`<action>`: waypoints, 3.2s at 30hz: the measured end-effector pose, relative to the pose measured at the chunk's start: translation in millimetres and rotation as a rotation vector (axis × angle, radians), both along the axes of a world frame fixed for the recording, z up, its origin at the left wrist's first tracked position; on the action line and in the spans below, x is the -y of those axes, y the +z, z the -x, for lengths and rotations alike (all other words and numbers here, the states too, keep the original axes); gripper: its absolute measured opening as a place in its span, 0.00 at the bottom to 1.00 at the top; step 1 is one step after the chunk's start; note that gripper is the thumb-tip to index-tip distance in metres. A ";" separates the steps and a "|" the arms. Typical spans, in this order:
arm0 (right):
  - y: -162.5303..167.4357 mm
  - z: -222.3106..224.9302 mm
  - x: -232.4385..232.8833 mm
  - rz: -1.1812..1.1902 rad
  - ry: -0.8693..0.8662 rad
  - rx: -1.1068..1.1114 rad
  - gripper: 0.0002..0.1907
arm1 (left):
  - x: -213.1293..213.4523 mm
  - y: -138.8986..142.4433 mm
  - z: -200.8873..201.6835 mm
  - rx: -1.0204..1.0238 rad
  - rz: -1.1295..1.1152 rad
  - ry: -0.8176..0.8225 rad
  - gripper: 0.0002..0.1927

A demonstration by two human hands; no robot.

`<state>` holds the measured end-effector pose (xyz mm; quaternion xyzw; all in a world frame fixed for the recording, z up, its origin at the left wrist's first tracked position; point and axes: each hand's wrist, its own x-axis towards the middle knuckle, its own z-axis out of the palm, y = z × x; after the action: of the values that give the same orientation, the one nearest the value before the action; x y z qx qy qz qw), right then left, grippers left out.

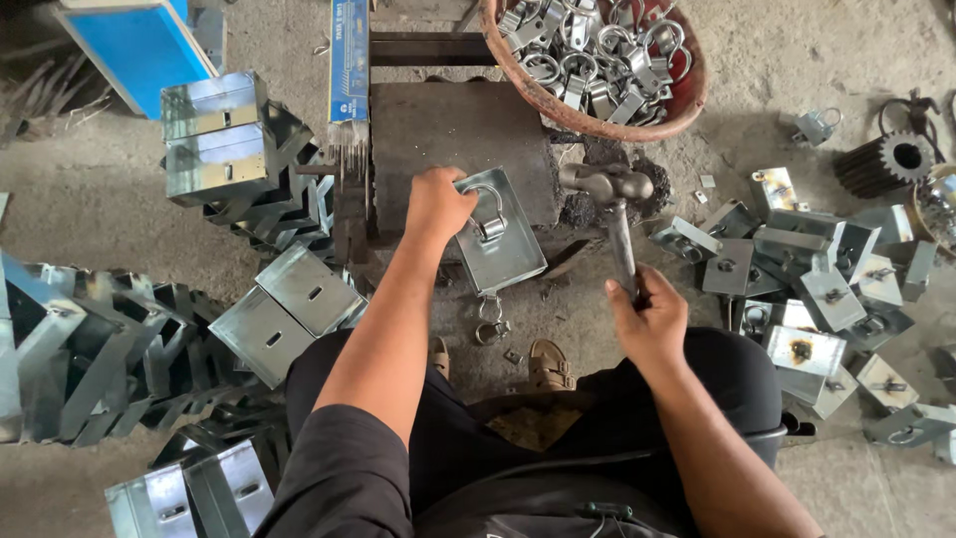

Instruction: The person welds metal brackets onto small metal boxes using a welding torch. They repeatedly pick up a box, attach a bracket, weld it in place, and then place the finished item on the floor.

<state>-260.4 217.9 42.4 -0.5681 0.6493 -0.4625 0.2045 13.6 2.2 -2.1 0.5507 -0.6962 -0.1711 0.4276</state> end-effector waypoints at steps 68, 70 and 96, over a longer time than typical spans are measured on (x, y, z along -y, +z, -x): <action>-18.2 42.0 66.5 -0.241 -0.218 -0.290 0.19 | -5.1 60.7 -11.5 0.495 0.818 -0.095 0.16; -30.1 53.4 74.9 -0.276 -0.261 -0.233 0.20 | -20.8 54.9 -16.4 0.679 0.636 -0.245 0.14; 15.4 230.6 -25.6 -0.424 -0.398 -0.191 0.29 | 6.9 20.8 42.1 0.174 -0.038 0.112 0.06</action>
<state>-490.9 243.5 57.7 -0.4153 0.8461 -0.2923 0.1618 -28.5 -4.7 18.7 0.6095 -0.6953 -0.1117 0.3641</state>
